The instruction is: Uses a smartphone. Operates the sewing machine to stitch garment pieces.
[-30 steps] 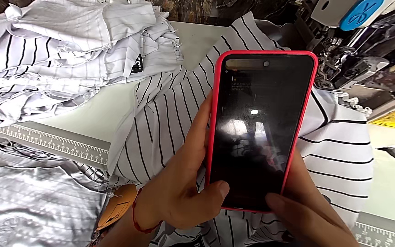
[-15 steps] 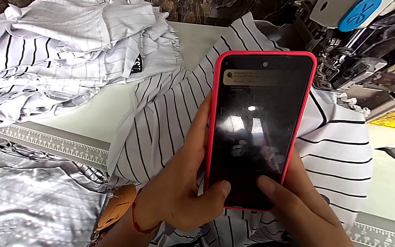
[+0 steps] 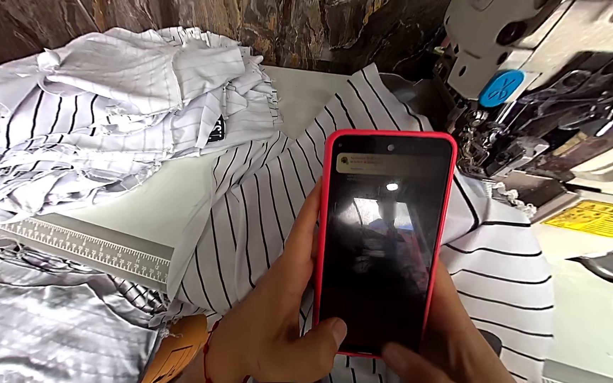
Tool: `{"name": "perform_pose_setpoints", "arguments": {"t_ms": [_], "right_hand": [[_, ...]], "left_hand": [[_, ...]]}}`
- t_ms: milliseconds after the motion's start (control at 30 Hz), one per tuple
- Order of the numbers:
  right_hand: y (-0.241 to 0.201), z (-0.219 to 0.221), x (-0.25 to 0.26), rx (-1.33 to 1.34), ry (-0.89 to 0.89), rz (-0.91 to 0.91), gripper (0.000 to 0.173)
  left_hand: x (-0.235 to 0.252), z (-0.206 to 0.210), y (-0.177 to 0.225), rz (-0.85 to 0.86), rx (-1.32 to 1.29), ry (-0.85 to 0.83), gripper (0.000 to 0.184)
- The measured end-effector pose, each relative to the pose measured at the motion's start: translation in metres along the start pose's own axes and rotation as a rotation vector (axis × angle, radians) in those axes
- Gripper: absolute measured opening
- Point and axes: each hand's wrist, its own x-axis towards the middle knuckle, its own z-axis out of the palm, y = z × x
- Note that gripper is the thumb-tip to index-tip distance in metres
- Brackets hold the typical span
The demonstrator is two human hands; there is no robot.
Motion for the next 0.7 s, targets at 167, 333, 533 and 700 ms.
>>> {"name": "perform_pose_setpoints", "arguments": {"t_ms": [167, 333, 533, 700], "right_hand": [[-0.0015, 0.0039, -0.0012, -0.034, 0.036, 0.016, 0.083], [-0.0015, 0.0025, -0.0012, 0.020, 0.008, 0.008, 0.079], [-0.0030, 0.0040, -0.0018, 0.046, 0.024, 0.029, 0.075], [-0.0048, 0.0043, -0.0007, 0.070, 0.022, 0.037, 0.071]], "left_hand": [[0.0004, -0.0002, -0.0024, 0.016, -0.002, -0.006, 0.089], [0.0001, 0.0007, -0.0008, -0.002, 0.013, 0.005, 0.089], [0.0003, 0.0014, 0.0010, -0.015, 0.012, 0.006, 0.092], [0.0001, 0.0017, 0.0013, -0.019, 0.005, 0.008, 0.092]]}}
